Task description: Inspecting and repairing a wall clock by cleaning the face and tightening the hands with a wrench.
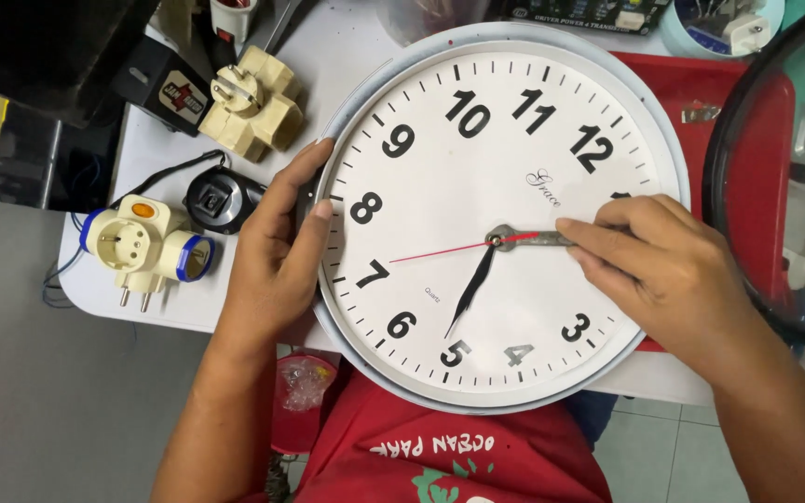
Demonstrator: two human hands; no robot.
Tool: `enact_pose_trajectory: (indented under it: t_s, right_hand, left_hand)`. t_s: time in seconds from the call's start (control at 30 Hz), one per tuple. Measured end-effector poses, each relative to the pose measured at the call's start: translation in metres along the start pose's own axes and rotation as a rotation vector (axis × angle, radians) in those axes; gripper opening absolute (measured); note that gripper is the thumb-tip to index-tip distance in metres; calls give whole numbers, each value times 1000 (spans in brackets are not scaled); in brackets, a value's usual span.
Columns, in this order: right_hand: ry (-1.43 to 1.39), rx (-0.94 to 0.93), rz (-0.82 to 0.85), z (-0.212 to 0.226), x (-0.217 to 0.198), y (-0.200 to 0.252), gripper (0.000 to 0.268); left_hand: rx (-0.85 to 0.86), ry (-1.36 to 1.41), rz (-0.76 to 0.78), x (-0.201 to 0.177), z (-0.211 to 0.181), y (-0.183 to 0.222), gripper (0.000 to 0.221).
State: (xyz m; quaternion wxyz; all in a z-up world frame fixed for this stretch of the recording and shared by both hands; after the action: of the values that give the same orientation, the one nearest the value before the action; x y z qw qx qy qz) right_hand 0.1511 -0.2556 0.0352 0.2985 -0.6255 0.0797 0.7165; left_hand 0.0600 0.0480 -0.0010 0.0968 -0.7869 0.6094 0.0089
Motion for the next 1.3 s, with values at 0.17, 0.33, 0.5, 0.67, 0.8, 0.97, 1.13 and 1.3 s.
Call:
enact_pose_trajectory:
  t_s: [0.17,0.33,0.5,0.67,0.8,0.97,1.13,1.3]
  right_hand:
    - [92,-17,-59,4,-3,11,23]
    - [162,-36,-67,7,-5,20,28]
    - [215,-63,-71,14,-10,23,30]
    - [251,-71,-65,23,-13,22,27]
    - [239,-80,-72,27,-8,25,25]
    - [218,-75,-69,35,1,36,30]
    - [124,43,-89,40,12,50,36]
    - [106,51,-118,49,15,51,38]
  left_hand:
    - [31,11,13,-3,0,-5,43]
    - [44,25,18,-6,-3,-4,43]
    - [74,12,32,-11,-4,0,42]
    - [118,-34,66,-13,-2,3,40]
    - [135,-42,76,-13,-2,4,39]
    - [129,-55,78,-13,-1,5,38]
    - [130,-67,85,-12,-1,3,39]
    - [129,-76,88,-12,0,3,39]
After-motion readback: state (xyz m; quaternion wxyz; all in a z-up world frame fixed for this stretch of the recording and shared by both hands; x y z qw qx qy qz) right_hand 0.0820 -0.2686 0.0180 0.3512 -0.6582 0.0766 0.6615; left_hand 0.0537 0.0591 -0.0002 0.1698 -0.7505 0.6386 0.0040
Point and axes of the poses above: each hand's wrist, its own y-axis away from the middle knuckle, its own x-axis out of the palm, z = x × y, the point moved 4 cm from there along -y, towards the middle knuckle, and after that the axes turned 7 degrees about y, right-handed, at the moved point
